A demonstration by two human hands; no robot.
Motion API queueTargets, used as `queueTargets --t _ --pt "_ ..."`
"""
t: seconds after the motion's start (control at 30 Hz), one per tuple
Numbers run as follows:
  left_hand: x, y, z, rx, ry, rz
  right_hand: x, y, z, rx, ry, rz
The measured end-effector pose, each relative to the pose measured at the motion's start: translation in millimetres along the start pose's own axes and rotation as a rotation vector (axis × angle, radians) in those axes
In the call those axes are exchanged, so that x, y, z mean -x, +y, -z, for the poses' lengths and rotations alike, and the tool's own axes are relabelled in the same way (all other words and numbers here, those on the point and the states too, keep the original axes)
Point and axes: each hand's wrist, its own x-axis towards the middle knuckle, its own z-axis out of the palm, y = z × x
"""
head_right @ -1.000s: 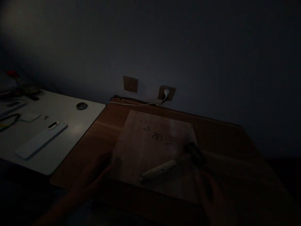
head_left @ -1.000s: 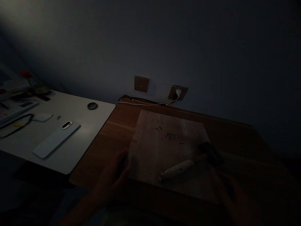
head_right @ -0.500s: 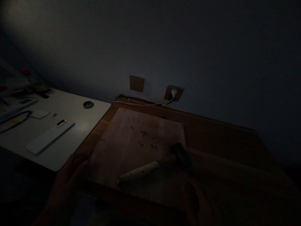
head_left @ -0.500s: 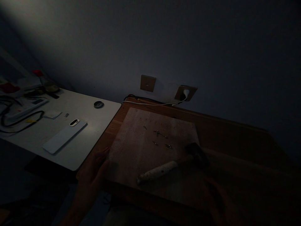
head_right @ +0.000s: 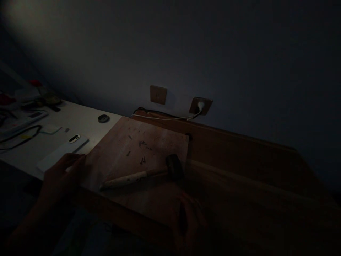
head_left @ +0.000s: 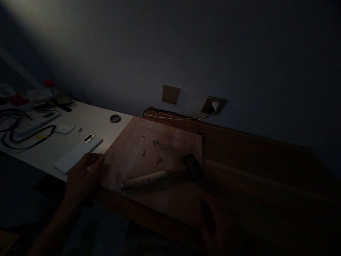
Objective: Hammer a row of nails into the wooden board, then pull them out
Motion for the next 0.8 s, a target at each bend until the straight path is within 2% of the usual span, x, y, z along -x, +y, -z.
queueTargets --t 0.13,0.27,0.37,0.47,0.63,0.8 --pt "-7.0 -7.6 -4.8 -0.120 0.044 -0.072 -10.2 -8.7 -1.4 -0.005 -0.014 0.027" --pt "-13.6 -10.6 -4.0 -0.225 -0.014 -0.182 -17.7 -12.6 2.3 -0.053 -0.052 -0.067" --pt "-17.5 -13.7 -0.3 -0.179 -0.028 -0.158 -19.8 -10.9 2.7 -0.075 -0.054 -0.125" --pt "-19.2 -15.3 1.3 -0.096 -0.080 -0.122 -20.3 -13.5 0.5 -0.059 0.000 -0.108" --pt "-19.8 -2.4 -0.1 -0.205 -0.074 -0.153 -24.5 -25.7 -3.2 -0.054 -0.019 0.008" --pt "-19.5 10.4 -7.9 -0.265 -0.065 -0.267 -24.8 -15.9 -3.8 0.009 0.032 -0.023"
